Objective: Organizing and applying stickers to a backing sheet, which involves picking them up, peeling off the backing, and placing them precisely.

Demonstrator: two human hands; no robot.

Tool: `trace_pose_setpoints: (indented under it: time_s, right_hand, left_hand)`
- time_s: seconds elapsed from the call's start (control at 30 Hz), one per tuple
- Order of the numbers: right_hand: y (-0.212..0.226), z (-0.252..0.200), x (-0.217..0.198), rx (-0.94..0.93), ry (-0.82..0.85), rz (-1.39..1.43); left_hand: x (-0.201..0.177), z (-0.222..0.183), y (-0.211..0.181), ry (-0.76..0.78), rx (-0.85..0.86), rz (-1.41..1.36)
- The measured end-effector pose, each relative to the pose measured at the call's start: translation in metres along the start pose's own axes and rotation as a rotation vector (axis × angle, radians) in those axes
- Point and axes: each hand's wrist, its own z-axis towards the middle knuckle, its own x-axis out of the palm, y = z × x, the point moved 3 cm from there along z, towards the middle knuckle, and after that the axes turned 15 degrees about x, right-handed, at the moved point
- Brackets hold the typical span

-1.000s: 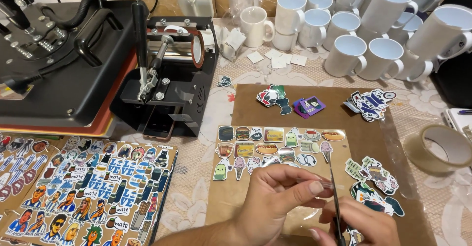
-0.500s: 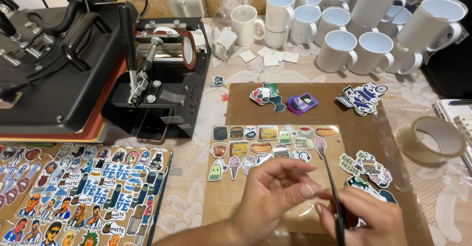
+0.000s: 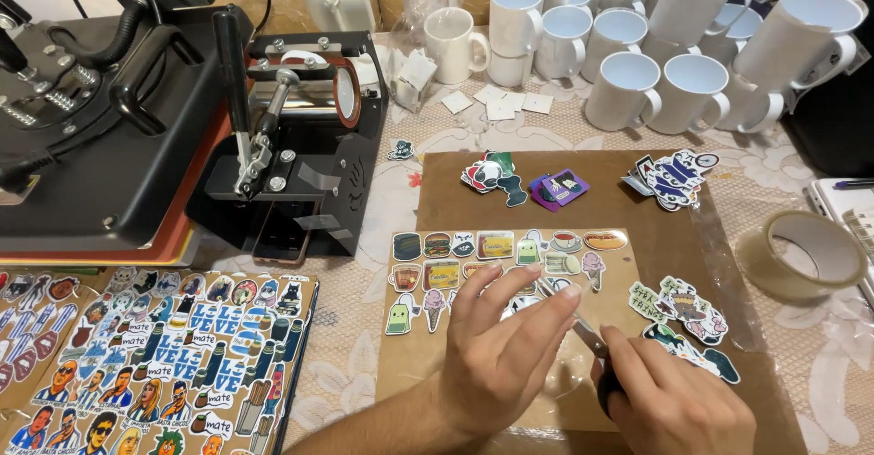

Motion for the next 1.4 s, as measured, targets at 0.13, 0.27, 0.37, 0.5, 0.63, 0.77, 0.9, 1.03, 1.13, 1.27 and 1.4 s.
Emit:
trace_pose_setpoints:
  time_s: [0.13,0.27,0.37,0.5,0.63,0.77,0.9,1.03,1.13,1.27,1.4]
  right_hand:
    - [0.0,-0.004,0.003,-0.031,-0.048,-0.039]
    - [-0.003,-0.013,0.005,-0.031,-0.027,0.018]
    - [-0.019,-0.018,0.016,-0.017,0.094,-0.028]
    - [-0.073,0.015,0.031,0.41,0.955,-0.243]
    - [-0.154,0.015,0.071,0.486,1.178,-0.24]
    - [-0.183,0.002,0.079,0.561,1.251,-0.236]
    - [-0.186,-0.022,0.084,0.326,0.788,-0.035]
    - [-0.107,0.0,0.053,0.018,0.853,0.479]
    - [-0.055,0.024,0.048,-0.316,1.194,0.679]
    - [-0.048,0.031,0.076,-0.417,1.259,0.647]
    - [-0.061,0.05,0.085,-0.084,1.368,0.87]
  left_hand:
    - [0.003,0.001,0.003,0.015,-0.068,-0.07]
    - [0.008,-0.004,-0.002,0.064,-0.097,-0.127]
    - [0.005,-0.001,-0.004,0.062,-0.069,-0.19]
    - [-0.011,0.001,0.01,-0.03,-0.164,-0.246]
    - [-0.017,-0.023,0.021,-0.07,-0.466,-0.526]
    - [-0.013,-0.058,0.017,0.022,-0.507,-0.504]
    - [-0.01,-0.084,0.018,0.049,-0.627,-0.469]
    - [-0.007,-0.085,0.023,0.024,-0.715,-0.45]
    - [-0.009,-0.088,0.024,0.049,-0.745,-0.438]
    - [-0.015,-0.09,0.029,0.04,-0.764,-0.44]
    - [-0.016,-0.093,0.029,-0.012,-0.725,-0.463]
